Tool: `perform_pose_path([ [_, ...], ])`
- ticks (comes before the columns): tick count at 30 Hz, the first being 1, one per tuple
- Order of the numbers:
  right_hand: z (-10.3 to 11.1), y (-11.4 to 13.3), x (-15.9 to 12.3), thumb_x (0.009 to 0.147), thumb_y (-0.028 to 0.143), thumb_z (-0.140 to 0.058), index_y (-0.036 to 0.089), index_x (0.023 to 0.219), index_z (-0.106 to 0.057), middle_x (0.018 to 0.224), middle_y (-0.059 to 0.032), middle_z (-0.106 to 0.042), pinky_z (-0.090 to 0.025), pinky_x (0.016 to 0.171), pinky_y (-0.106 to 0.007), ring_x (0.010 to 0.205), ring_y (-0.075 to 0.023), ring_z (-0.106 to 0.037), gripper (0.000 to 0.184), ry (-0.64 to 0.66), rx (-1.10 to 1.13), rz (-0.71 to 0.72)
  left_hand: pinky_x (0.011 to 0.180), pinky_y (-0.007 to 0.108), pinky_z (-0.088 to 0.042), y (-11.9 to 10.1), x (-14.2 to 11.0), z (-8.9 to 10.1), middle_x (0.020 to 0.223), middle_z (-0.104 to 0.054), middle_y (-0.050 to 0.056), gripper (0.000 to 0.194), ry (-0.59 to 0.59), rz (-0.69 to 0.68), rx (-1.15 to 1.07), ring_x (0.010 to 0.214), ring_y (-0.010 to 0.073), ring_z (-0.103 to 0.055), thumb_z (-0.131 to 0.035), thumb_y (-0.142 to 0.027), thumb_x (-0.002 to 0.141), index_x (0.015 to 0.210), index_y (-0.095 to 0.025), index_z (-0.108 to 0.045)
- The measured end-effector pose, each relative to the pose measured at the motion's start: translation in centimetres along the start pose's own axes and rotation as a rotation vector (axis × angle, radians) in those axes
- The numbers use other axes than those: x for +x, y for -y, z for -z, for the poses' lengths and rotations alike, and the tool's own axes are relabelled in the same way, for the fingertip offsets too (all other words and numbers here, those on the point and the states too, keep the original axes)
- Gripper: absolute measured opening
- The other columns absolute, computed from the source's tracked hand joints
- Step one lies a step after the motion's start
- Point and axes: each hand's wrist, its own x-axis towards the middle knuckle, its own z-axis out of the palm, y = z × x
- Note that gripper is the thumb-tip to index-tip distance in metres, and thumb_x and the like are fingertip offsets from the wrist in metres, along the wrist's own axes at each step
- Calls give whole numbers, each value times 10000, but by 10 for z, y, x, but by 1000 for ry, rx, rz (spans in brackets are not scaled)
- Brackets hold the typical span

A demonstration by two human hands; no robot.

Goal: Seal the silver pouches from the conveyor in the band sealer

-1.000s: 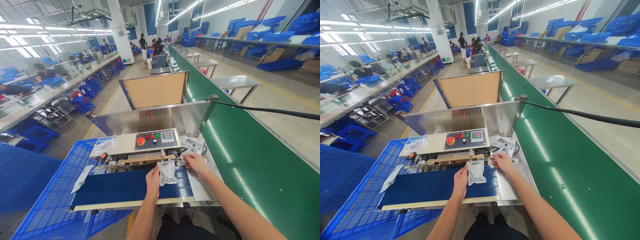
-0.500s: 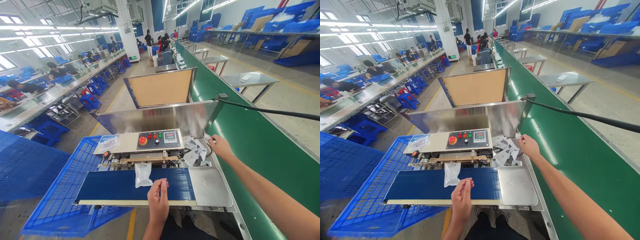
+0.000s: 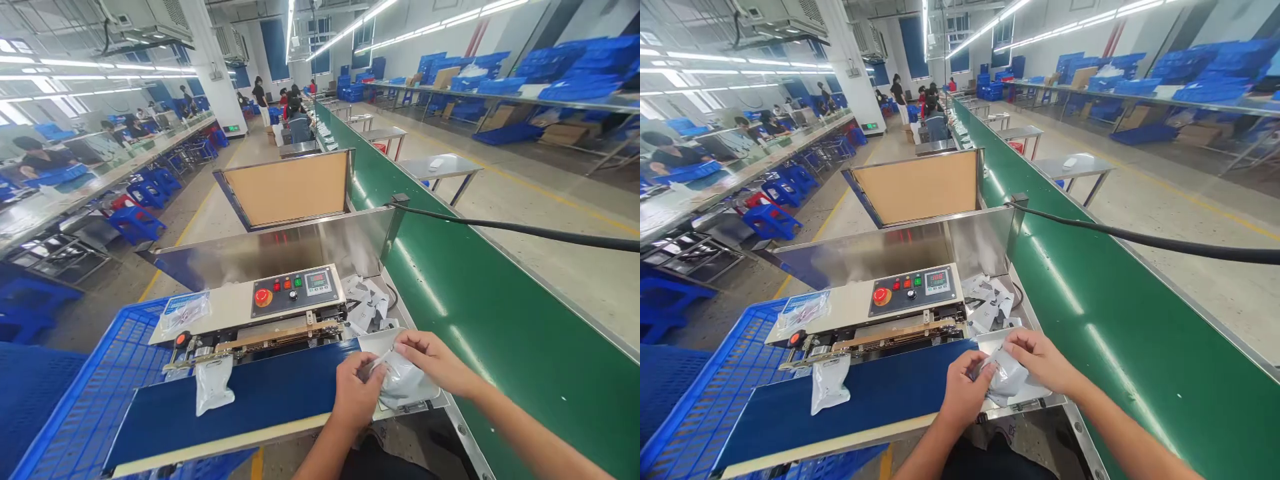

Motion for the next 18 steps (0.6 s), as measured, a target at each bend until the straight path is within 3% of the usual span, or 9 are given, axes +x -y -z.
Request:
perform_pose_path([
  [3,-26,-32,-10,871,819,-628,181,896,-752,828,-65,-702,-553,774,-352,790,-225,-633,650,-83,193,-31,664,258,-508,13,-6,2,748,-718,38,409,-112,159,-171,693,169,-632,-832,-554,855,816,-161,-726],
  [8,-62,-66,-15,857,774,-702,185,847,-781,778,-55,-705,-539,702,-310,734,-209,-619,595,-275,130,-64,767,316,-561,20,-5,11,889,-790,101,539,-99,231,-387,794,217,-698,-856,-648,804,966,-136,-804],
  [10,-67,-73,-10,844,772,-706,183,829,-784,743,-48,-691,-525,659,-296,697,-197,-603,594,-345,140,-76,794,334,-562,22,0,14,896,-798,110,575,-81,228,-360,825,238,-700,-805,-689,830,966,-132,-846],
  [13,-67,-77,3,799,718,-740,188,721,-747,638,-16,-621,-492,582,-274,603,-163,-549,535,-415,173,-151,723,299,-538,26,12,15,793,-778,94,551,-158,273,-271,770,225,-678,-834,-679,785,759,-129,-841],
  [18,-66,-71,34,704,540,-805,208,662,-673,611,2,-618,-583,619,-282,590,-161,-615,359,-498,428,-346,592,314,-547,32,39,8,649,-745,91,518,-306,591,-604,597,227,-692,-989,-556,554,737,-103,-816],
])
